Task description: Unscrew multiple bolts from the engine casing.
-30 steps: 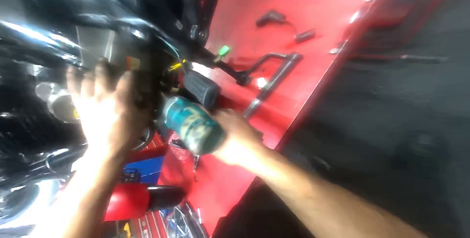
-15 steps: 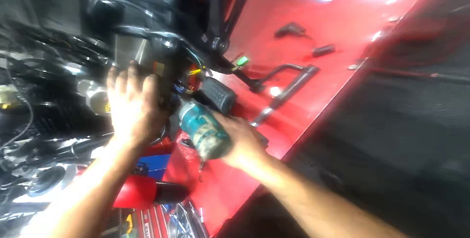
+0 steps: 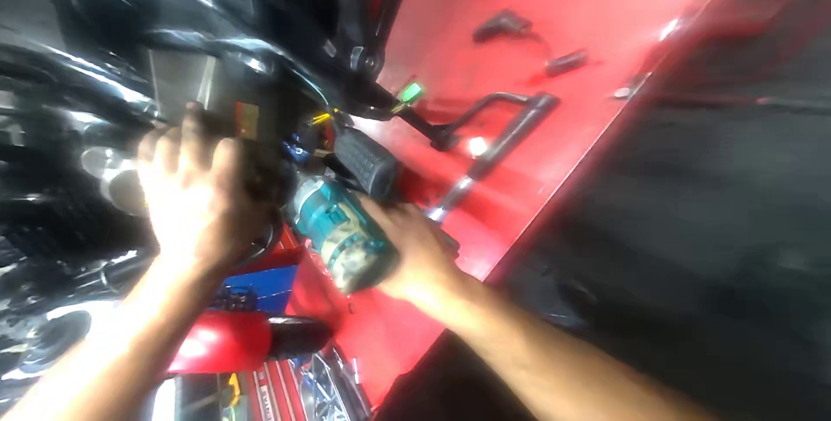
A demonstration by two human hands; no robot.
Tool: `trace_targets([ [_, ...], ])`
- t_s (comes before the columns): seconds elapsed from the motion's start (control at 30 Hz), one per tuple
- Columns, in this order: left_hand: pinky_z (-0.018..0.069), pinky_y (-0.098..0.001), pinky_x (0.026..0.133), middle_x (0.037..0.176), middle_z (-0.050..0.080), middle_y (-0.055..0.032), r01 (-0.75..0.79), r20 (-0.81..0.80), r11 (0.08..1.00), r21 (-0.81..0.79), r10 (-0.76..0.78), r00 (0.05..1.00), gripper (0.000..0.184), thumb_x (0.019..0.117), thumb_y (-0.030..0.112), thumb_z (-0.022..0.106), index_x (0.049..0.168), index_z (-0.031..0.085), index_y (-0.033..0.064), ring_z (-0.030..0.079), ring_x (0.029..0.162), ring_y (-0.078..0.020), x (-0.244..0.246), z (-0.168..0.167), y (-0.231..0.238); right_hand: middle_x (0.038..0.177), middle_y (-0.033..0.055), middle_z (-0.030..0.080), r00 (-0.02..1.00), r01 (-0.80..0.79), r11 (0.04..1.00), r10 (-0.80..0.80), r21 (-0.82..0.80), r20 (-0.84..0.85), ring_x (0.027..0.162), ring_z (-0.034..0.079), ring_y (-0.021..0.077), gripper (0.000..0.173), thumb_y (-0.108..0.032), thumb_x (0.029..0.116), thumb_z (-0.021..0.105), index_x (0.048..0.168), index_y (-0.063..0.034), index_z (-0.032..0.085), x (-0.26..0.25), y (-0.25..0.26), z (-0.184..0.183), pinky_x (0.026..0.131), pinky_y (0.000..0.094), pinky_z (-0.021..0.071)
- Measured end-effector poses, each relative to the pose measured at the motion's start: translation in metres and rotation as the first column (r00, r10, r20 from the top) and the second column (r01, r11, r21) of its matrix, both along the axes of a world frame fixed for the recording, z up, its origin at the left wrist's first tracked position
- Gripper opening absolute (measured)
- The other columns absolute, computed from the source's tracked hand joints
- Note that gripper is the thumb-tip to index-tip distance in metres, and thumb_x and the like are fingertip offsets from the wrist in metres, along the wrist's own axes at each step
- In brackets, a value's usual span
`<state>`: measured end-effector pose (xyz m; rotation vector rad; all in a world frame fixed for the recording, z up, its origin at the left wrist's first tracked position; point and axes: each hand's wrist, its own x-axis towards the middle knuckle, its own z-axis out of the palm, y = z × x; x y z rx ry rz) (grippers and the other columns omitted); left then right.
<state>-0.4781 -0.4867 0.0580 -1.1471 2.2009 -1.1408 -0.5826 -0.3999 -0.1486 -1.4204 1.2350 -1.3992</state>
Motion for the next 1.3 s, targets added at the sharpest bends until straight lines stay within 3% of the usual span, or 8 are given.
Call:
trace_targets([
  [0.5,0.0300,-0.0604,0.118,0.144,0.054,-0.0293,-0.050,-0.007,0.999,-0.005,0.050,0.999,0.049,0.0784,0.040,0.073,0.110,0.066,0.0024,0.051,0.134,-0.0478,-0.005,0.003,0.001,0.084,0.0003,0.068,0.999,0.001,1.000,-0.001,0.015,0.049,0.074,0.069,0.0196,0.046,-0.042,0.0663,0.083,0.103,-0.0175,0.068,0.012,-0.006,-0.002,0.055,0.0445,0.0555],
  [0.67,0.0223,-0.0572,0.126,0.150,0.053,-0.0202,-0.078,-0.259,0.996,0.043,0.087,0.962,0.052,0.0925,0.035,0.065,0.134,0.060,0.0041,0.043,0.146,-0.0365,-0.017,0.004,0.033,0.080,0.0020,0.069,0.997,0.046,0.999,-0.044,-0.028,0.067,0.070,0.070,0.0211,0.048,-0.043,0.0669,0.081,0.105,-0.0153,0.070,0.014,-0.006,-0.005,0.054,0.0453,0.0557],
  [0.73,0.0414,-0.0439,0.118,0.144,0.059,-0.0108,0.045,-0.695,0.992,0.114,0.048,0.718,0.036,0.0976,0.020,0.061,0.131,0.063,0.0064,0.052,0.139,-0.0242,-0.013,-0.017,0.073,0.085,0.0050,0.071,0.997,0.042,0.997,-0.038,-0.061,0.069,0.077,0.071,0.0241,0.051,-0.042,0.0675,0.081,0.109,-0.0127,0.072,0.010,-0.009,-0.009,0.060,0.0485,0.0576],
  [0.8,0.0592,-0.0326,0.090,0.109,0.073,-0.0020,-0.029,-0.945,0.950,0.311,0.312,0.103,0.018,0.1003,0.012,0.057,0.112,0.069,0.0063,0.069,0.102,-0.0127,-0.007,-0.056,0.101,0.090,0.0070,0.072,0.998,0.023,0.998,-0.018,-0.064,0.067,0.082,0.072,0.0261,0.051,-0.041,0.0685,0.082,0.109,-0.0115,0.072,0.005,-0.009,-0.013,0.064,0.0508,0.0586],
  [0.87,0.0602,-0.0392,0.073,0.089,0.069,-0.0118,-0.064,-0.734,0.818,0.572,0.475,-0.486,0.032,0.1094,0.023,0.041,0.109,0.066,0.0013,0.069,0.079,-0.0203,-0.002,-0.086,0.088,0.094,0.0102,0.073,0.996,-0.018,1.000,0.019,-0.019,0.093,0.088,0.072,0.0296,0.046,-0.038,0.0694,0.083,0.105,-0.0102,0.074,-0.005,-0.005,-0.012,0.071,0.0545,0.0580],
  [0.93,0.0603,-0.0437,0.074,0.098,0.071,-0.0137,0.068,-0.461,0.766,0.640,0.453,-0.763,0.047,0.1100,0.045,0.038,0.120,0.064,0.0073,0.070,0.085,-0.0235,-0.001,-0.103,0.056,0.098,0.0137,0.074,0.994,-0.035,0.999,0.036,-0.007,0.104,0.096,0.071,0.0328,0.043,-0.037,0.0719,0.080,0.101,-0.0066,0.075,-0.010,-0.006,-0.012,0.080,0.0571,0.0566],
  [1.1,0.0597,-0.0290,0.067,0.089,0.069,-0.0007,0.400,0.046,0.831,0.388,0.416,-0.908,0.045,0.1065,0.052,0.038,0.106,0.065,0.0166,0.069,0.077,-0.0119,-0.013,-0.121,0.013,0.101,0.0211,0.075,0.994,-0.039,0.997,0.032,-0.069,-0.107,0.092,0.073,0.0424,0.073,-0.041,0.0699,0.080,0.130,-0.0024,0.067,-0.018,-0.014,-0.009,0.077,0.0640,0.0571],
  [1.3,0.0608,-0.0397,0.070,0.087,0.068,-0.0113,0.395,0.056,0.843,0.364,0.404,-0.913,0.048,0.1112,0.044,0.033,0.107,0.061,0.0047,0.069,0.078,-0.0234,-0.018,-0.130,0.033,0.120,0.0265,0.070,0.984,-0.177,0.980,0.173,-0.089,-0.043,0.109,0.069,0.0406,0.078,-0.031,0.0739,0.083,0.137,0.0074,0.059,-0.047,0.013,-0.004,0.095,0.0594,0.0542],
])
